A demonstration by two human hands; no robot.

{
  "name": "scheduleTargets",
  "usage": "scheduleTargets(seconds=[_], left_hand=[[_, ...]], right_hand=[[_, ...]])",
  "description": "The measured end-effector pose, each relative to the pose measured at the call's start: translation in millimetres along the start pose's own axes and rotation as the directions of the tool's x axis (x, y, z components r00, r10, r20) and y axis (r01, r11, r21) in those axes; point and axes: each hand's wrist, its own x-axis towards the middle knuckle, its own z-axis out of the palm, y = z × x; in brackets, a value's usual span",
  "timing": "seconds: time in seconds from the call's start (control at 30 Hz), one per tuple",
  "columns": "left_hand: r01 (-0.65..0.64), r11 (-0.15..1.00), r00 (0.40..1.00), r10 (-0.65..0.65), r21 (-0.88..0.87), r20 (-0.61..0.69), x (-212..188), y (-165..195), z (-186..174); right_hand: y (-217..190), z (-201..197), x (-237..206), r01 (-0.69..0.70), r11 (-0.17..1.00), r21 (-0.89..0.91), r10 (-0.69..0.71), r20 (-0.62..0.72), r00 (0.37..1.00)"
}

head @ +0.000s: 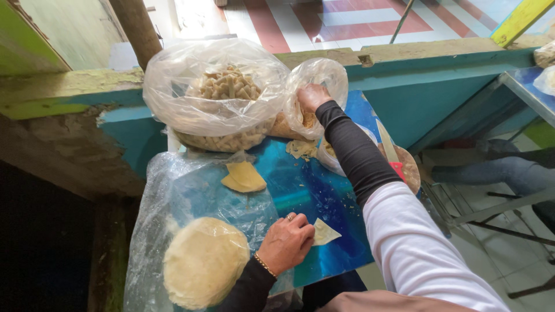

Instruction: The person sits at a small blue table and folds stuffed pastry triangles. They take a triangular dough wrapper, place filling from a plastic container onto it with their fingers, fold the wrapper over and pinch the edges closed, then place the finished pastry into a large plastic bag holding a pile of completed pastries.

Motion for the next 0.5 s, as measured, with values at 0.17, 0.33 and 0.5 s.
scheduleTargets(seconds=[0.17,0.33,0.5], left_hand=[[0.012,1.000,1.000,-0.012,0.001,0.020,-0.3,-0.9,-0.8],[0.006,1.000,1.000,-0.006,0.002,0.018,0.0,-1.5,0.2],[0.008,1.000,1.000,-0.008,0.014,0.021,0.6,0.5,-1.2]], right_hand=[[4.1,3.7,3.0,0.097,0.989,-0.108,-0.103,-0.050,0.993],[10.7,-8.0,-8.7,0.144,0.972,-0.185,-0.155,-0.046,0.987],[17.3,-34.5,-31.4,0.090,0.992,0.085,-0.099,0.116,0.988]])
